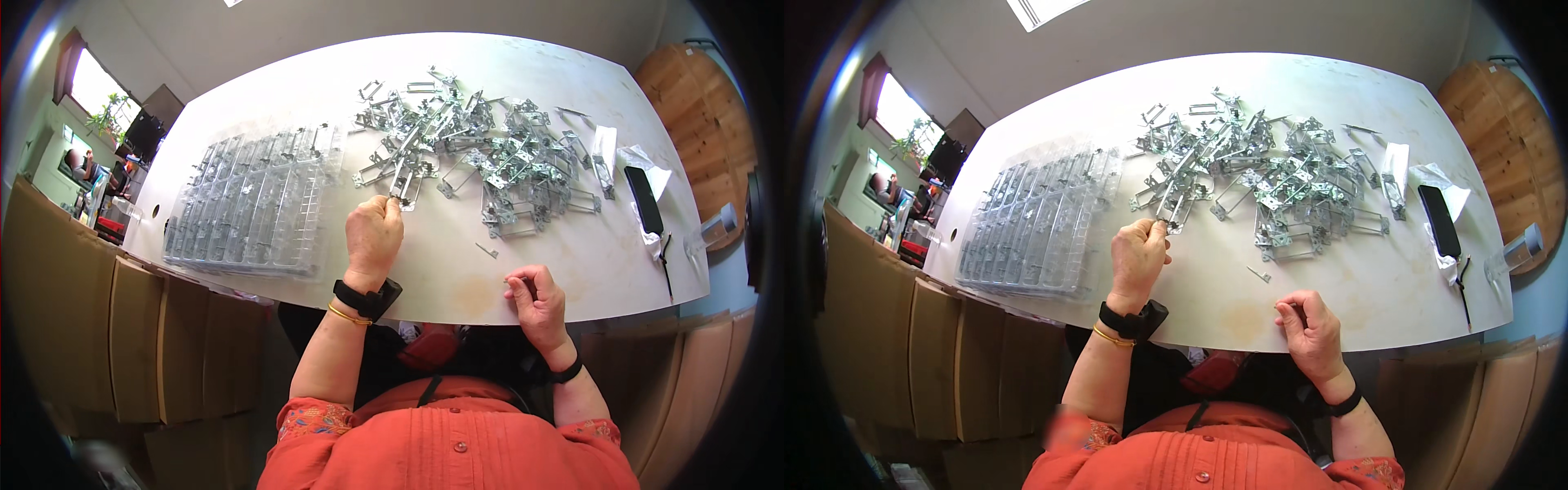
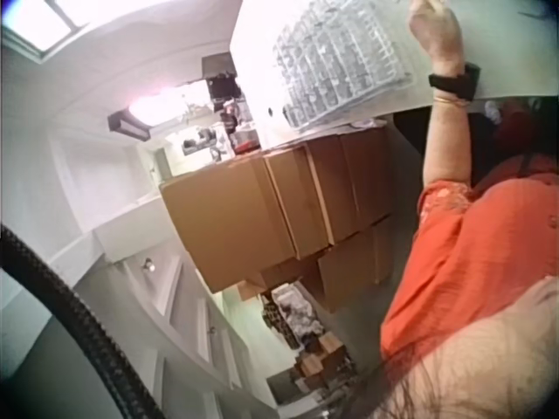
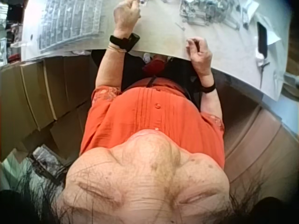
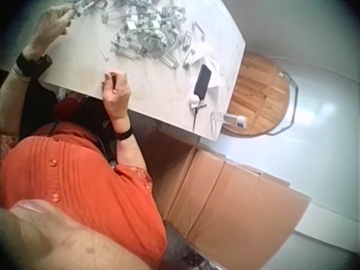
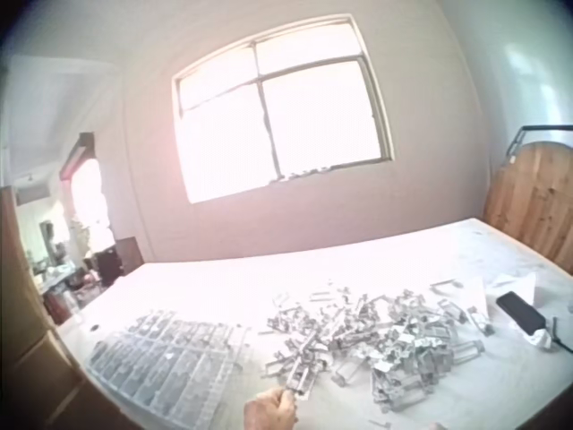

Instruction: The person sits at a table and assembles small metal hardware components by hand. They pick up metal brackets and pins from a pile, insert the pins into the brackets, and place the assembled units into a clear plastic organizer tray. The process is repeated continuously throughout the video.

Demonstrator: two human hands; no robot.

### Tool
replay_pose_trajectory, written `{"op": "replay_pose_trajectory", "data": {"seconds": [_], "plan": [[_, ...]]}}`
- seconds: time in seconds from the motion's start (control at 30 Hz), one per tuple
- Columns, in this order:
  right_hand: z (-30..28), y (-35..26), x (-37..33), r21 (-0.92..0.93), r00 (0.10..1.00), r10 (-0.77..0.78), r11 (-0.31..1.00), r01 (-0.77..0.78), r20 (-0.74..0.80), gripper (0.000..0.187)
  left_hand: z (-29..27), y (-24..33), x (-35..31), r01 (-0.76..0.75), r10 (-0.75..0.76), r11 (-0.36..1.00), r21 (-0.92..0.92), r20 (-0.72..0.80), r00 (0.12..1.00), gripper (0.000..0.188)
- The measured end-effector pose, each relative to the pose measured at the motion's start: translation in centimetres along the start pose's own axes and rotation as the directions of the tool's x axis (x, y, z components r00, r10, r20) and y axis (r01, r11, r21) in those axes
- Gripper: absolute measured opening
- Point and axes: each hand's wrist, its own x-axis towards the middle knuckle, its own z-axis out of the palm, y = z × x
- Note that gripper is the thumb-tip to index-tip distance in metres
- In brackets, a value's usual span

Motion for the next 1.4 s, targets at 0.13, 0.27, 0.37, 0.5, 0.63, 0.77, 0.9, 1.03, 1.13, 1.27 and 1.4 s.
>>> {"op": "replay_pose_trajectory", "data": {"seconds": [0.13,0.27,0.37,0.5,0.63,0.77,0.9,1.03,1.13,1.27,1.4], "plan": [[0.1,0.1,0.1,0.010,1.000,-0.007,1.000,0.007,-0.010,0.010,0.1,-0.3,0.1,-0.013,0.013,0.999,0.045,0.000,1.000,0.030],[0.0,-0.1,0.1,-0.004,1.000,0.006,1.000,-0.006,-0.002,0.009,-0.2,-0.3,0.0,-0.006,0.004,0.997,0.079,0.017,1.000,0.030],[0.0,-0.1,0.0,-0.006,1.000,0.006,1.000,-0.006,-0.005,0.009,-0.1,-0.6,0.1,-0.014,0.013,0.998,0.067,0.013,1.000,0.025],[0.1,-0.1,0.1,0.016,1.000,0.004,1.000,-0.004,-0.003,0.009,0.1,-1.5,0.2,-0.025,0.025,1.000,0.011,0.008,1.000,0.017],[0.0,0.1,0.0,0.023,1.000,0.002,1.000,-0.002,-0.005,0.009,-0.8,1.6,-0.3,0.151,-0.135,0.981,-0.121,0.129,0.982,0.013],[0.1,-0.1,0.1,0.023,1.000,-0.016,1.000,0.016,-0.009,0.009,-1.0,1.5,-0.2,0.222,-0.176,0.932,-0.286,0.178,0.968,0.014],[0.1,0.1,0.1,0.028,1.000,-0.016,0.999,0.016,-0.006,0.009,-1.6,2.0,-0.3,0.282,-0.180,0.871,-0.402,0.274,0.945,0.015],[0.0,0.1,0.1,0.023,1.000,-0.013,1.000,0.013,-0.005,0.008,-1.9,2.3,-0.4,0.308,-0.163,0.830,-0.464,0.327,0.931,0.017],[0.1,0.1,0.1,0.020,1.000,-0.011,1.000,0.012,-0.011,0.008,-2.2,2.8,-0.5,0.338,-0.174,0.800,-0.496,0.348,0.921,0.017],[0.0,0.1,0.1,0.020,1.000,-0.012,1.000,0.013,-0.008,0.009,-2.0,2.4,-0.5,0.326,-0.156,0.792,-0.517,0.346,0.925,0.016],[0.0,0.0,0.0,0.022,1.000,-0.007,1.000,0.008,-0.011,0.010,-1.9,2.2,-0.8,0.301,-0.136,0.802,-0.516,0.333,0.933,0.015]]}}
